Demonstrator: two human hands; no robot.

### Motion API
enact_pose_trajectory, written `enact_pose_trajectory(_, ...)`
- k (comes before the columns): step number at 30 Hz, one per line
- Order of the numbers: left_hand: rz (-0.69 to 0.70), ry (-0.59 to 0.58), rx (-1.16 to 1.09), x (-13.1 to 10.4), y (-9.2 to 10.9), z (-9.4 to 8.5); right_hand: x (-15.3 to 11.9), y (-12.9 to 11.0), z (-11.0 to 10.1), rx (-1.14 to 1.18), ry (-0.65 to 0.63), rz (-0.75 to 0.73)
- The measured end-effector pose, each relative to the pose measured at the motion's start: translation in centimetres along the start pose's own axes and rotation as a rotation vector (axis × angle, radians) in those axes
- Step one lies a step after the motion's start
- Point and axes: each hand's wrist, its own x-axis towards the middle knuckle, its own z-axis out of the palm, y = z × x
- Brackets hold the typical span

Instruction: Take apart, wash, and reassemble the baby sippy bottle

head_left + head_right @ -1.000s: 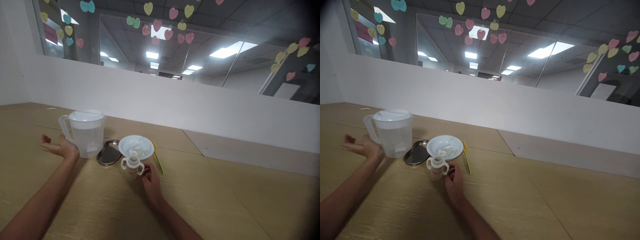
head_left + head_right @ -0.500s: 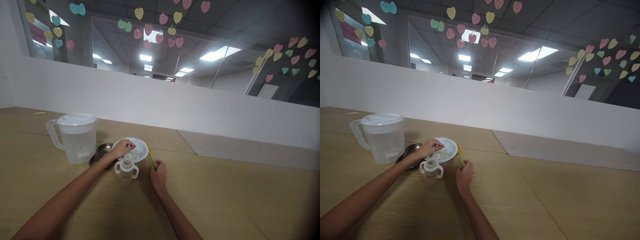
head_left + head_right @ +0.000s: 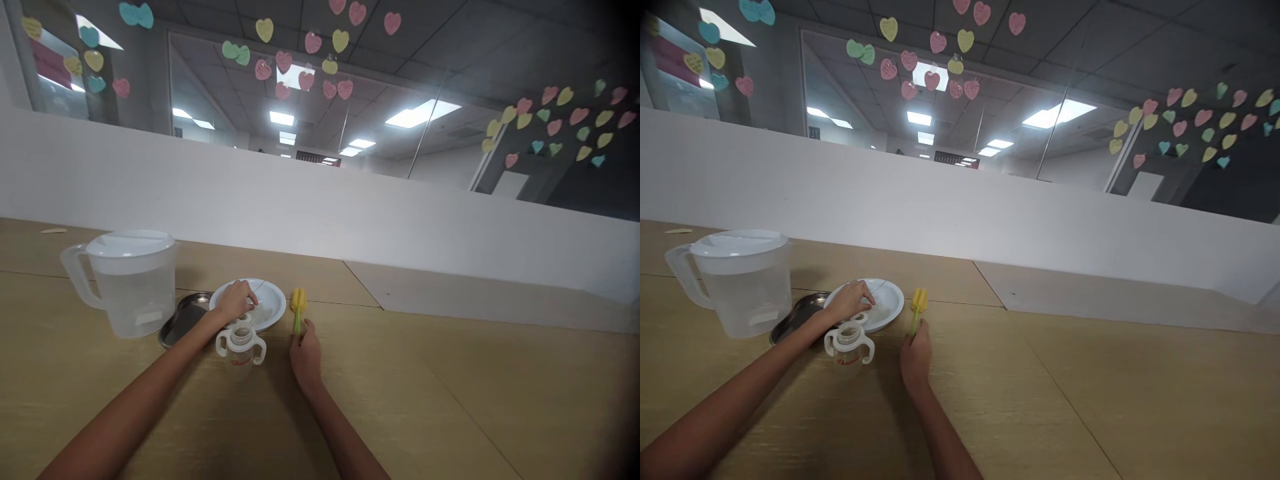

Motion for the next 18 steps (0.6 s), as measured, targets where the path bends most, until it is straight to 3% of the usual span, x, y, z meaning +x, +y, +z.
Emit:
enact_pose_trajectory(4,-0.044,0.010,-0.118,0.2,-0.8,-0.7,-0.5,-0.4,0.8,0.323,0.097,0.049)
enact_pose_trajectory(9,-0.107,0.015,-0.353,0.7,-0.8,-1.7,-1.5,-2.4,0.7,0.574,0.012,0.126)
enact_pose_trajectory(13,-0.118,0.057,-0.515,0.8,0.0,-2.8,-1.8,-3.1,0.1,0.530,0.002,0.046)
enact_pose_trajectory(18,-0.072,0.046,-0.621,0.1,1.1,-4.4,-2.2,-3.3,-0.7,0.305,0.062,-0.234)
